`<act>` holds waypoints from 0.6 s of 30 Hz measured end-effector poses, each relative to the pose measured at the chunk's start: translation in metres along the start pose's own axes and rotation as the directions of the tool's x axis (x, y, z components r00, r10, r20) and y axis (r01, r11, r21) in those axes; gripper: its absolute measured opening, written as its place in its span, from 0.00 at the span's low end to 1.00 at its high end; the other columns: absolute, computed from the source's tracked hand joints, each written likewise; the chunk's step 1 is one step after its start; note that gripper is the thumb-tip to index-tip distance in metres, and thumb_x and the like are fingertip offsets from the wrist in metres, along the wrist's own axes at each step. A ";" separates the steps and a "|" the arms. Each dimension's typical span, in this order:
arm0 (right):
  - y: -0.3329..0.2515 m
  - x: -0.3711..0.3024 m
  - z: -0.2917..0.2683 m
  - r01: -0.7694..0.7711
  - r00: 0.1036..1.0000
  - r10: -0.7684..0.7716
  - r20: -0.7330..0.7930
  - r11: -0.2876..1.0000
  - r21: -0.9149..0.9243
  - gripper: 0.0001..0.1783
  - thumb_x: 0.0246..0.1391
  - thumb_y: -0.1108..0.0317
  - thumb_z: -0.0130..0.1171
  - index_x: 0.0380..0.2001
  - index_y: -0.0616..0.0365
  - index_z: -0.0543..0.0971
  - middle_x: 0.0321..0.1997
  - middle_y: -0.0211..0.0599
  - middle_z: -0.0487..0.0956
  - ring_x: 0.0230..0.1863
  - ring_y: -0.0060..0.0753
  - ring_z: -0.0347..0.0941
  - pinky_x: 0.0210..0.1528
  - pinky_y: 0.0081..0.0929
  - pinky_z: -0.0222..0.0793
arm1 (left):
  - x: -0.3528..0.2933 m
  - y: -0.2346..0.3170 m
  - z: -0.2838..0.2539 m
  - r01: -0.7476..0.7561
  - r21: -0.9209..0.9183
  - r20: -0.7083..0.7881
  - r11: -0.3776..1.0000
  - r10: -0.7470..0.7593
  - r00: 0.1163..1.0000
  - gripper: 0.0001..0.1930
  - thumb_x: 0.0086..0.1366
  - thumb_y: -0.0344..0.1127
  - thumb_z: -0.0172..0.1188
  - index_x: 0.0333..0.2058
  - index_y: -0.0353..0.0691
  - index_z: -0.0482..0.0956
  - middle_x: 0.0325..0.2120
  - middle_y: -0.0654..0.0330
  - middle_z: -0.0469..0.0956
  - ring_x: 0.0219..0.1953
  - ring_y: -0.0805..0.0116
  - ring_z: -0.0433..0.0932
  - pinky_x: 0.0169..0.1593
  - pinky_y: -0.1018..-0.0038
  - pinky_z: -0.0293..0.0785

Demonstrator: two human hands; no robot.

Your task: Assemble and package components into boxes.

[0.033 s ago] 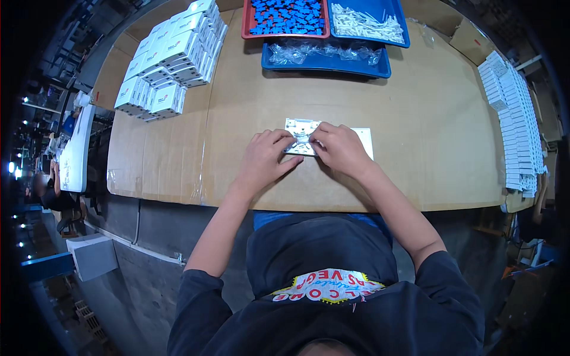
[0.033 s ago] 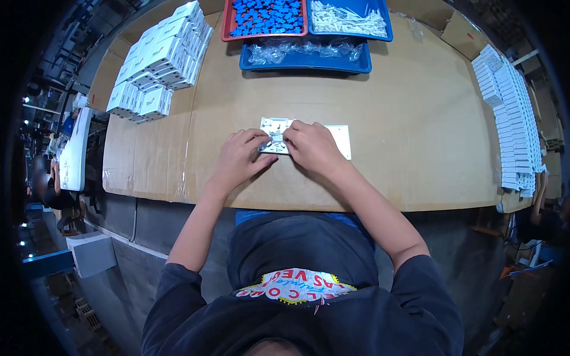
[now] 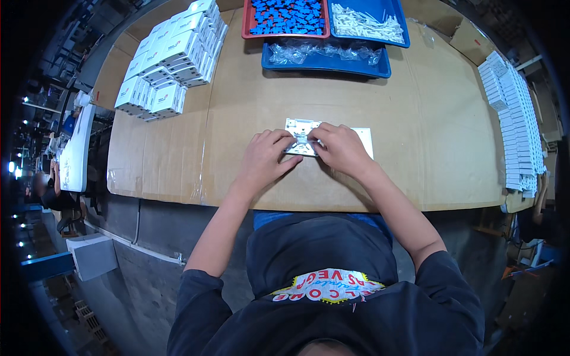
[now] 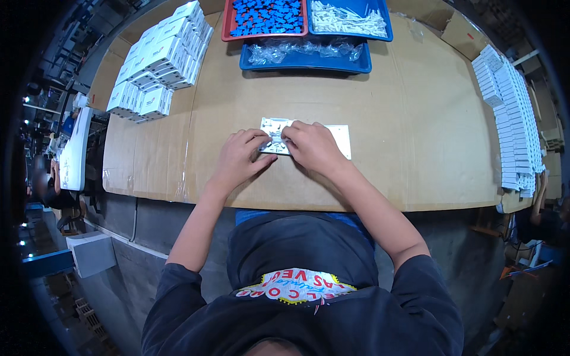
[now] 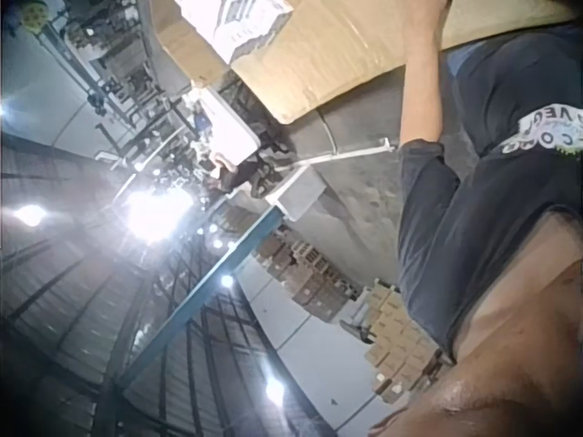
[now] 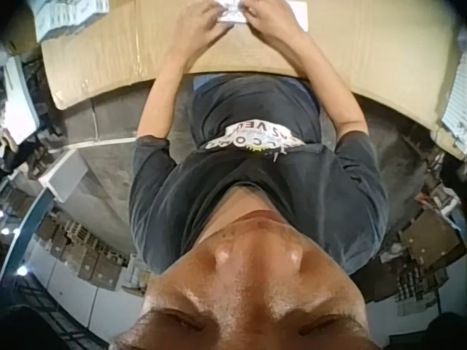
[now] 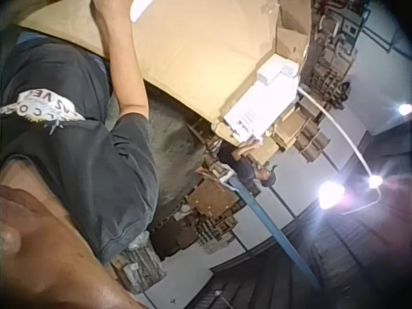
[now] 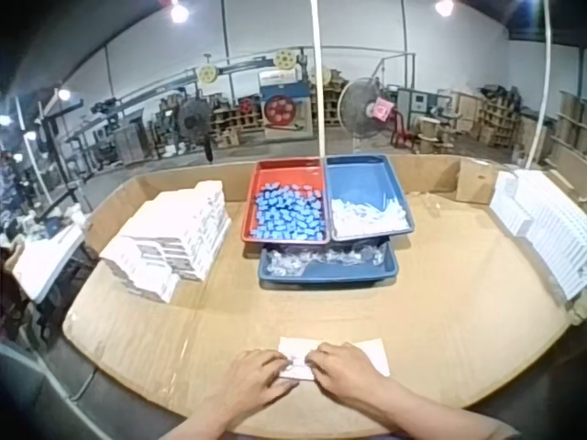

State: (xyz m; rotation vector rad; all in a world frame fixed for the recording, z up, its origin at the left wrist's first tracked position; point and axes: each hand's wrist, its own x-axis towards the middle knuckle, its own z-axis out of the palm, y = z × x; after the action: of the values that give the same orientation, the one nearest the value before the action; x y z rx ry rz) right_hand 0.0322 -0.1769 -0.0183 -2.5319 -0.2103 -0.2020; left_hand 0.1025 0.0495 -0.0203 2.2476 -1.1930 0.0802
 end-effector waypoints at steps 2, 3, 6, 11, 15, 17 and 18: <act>0.000 0.002 -0.005 0.032 0.999 -0.032 0.027 0.999 -0.005 0.06 0.55 0.69 0.66 0.35 0.55 0.86 0.36 0.38 0.83 0.41 0.47 0.81 0.43 0.44 0.76 | -0.003 0.000 0.000 0.009 0.009 0.003 1.000 -0.009 1.000 0.18 0.59 0.43 0.73 0.46 0.43 0.86 0.45 0.62 0.82 0.47 0.59 0.79 0.52 0.62 0.73; 0.001 0.003 -0.006 0.062 0.997 -0.062 0.053 0.998 -0.011 0.05 0.54 0.69 0.66 0.35 0.55 0.86 0.35 0.38 0.83 0.42 0.47 0.81 0.44 0.44 0.76 | -0.004 0.000 0.000 0.015 0.016 0.007 1.000 -0.015 1.000 0.17 0.60 0.43 0.73 0.46 0.44 0.86 0.46 0.62 0.82 0.47 0.59 0.78 0.52 0.62 0.73; 0.002 0.001 -0.008 0.058 0.995 -0.055 0.087 0.998 -0.036 0.05 0.55 0.70 0.66 0.35 0.56 0.86 0.38 0.38 0.83 0.42 0.46 0.81 0.45 0.44 0.76 | -0.005 0.000 0.001 -0.025 0.026 0.013 0.999 0.025 1.000 0.17 0.60 0.42 0.73 0.46 0.45 0.86 0.46 0.62 0.82 0.47 0.59 0.78 0.52 0.63 0.73; 0.006 -0.002 -0.004 0.074 0.997 -0.074 -0.008 0.997 -0.011 0.06 0.56 0.73 0.64 0.36 0.58 0.86 0.42 0.40 0.81 0.43 0.45 0.81 0.47 0.42 0.77 | -0.007 0.002 0.002 -0.011 0.014 0.016 1.000 0.010 1.000 0.17 0.60 0.41 0.73 0.46 0.45 0.86 0.45 0.61 0.81 0.47 0.59 0.78 0.52 0.62 0.73; 0.009 0.000 -0.013 0.020 0.997 -0.014 -0.076 0.996 0.083 0.07 0.60 0.73 0.62 0.40 0.61 0.85 0.43 0.40 0.81 0.43 0.46 0.81 0.46 0.38 0.77 | -0.010 0.013 0.003 0.094 -0.073 -0.028 0.993 -0.097 0.995 0.20 0.59 0.40 0.74 0.49 0.44 0.85 0.48 0.59 0.79 0.48 0.57 0.78 0.53 0.61 0.73; 0.012 0.001 -0.022 -0.014 0.997 0.022 -0.069 0.994 0.111 0.07 0.61 0.73 0.61 0.40 0.61 0.84 0.44 0.40 0.81 0.43 0.46 0.81 0.46 0.36 0.76 | -0.011 0.014 0.003 0.110 -0.094 -0.040 0.989 -0.114 0.993 0.24 0.58 0.41 0.75 0.53 0.44 0.83 0.51 0.57 0.78 0.50 0.55 0.77 0.55 0.61 0.73; 0.013 0.003 -0.027 -0.049 0.996 0.058 -0.065 0.989 0.139 0.07 0.63 0.72 0.61 0.41 0.62 0.84 0.44 0.39 0.81 0.42 0.46 0.80 0.45 0.34 0.76 | -0.012 0.013 0.003 0.123 -0.113 -0.051 0.986 -0.129 0.990 0.28 0.57 0.41 0.75 0.56 0.43 0.81 0.54 0.55 0.76 0.53 0.53 0.77 0.58 0.60 0.72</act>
State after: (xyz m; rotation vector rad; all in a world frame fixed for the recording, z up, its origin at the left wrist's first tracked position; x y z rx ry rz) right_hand 0.0347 -0.2031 -0.0026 -2.3867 -0.1245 -0.2442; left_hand 0.0847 0.0510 -0.0200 2.2036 -0.9977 0.0300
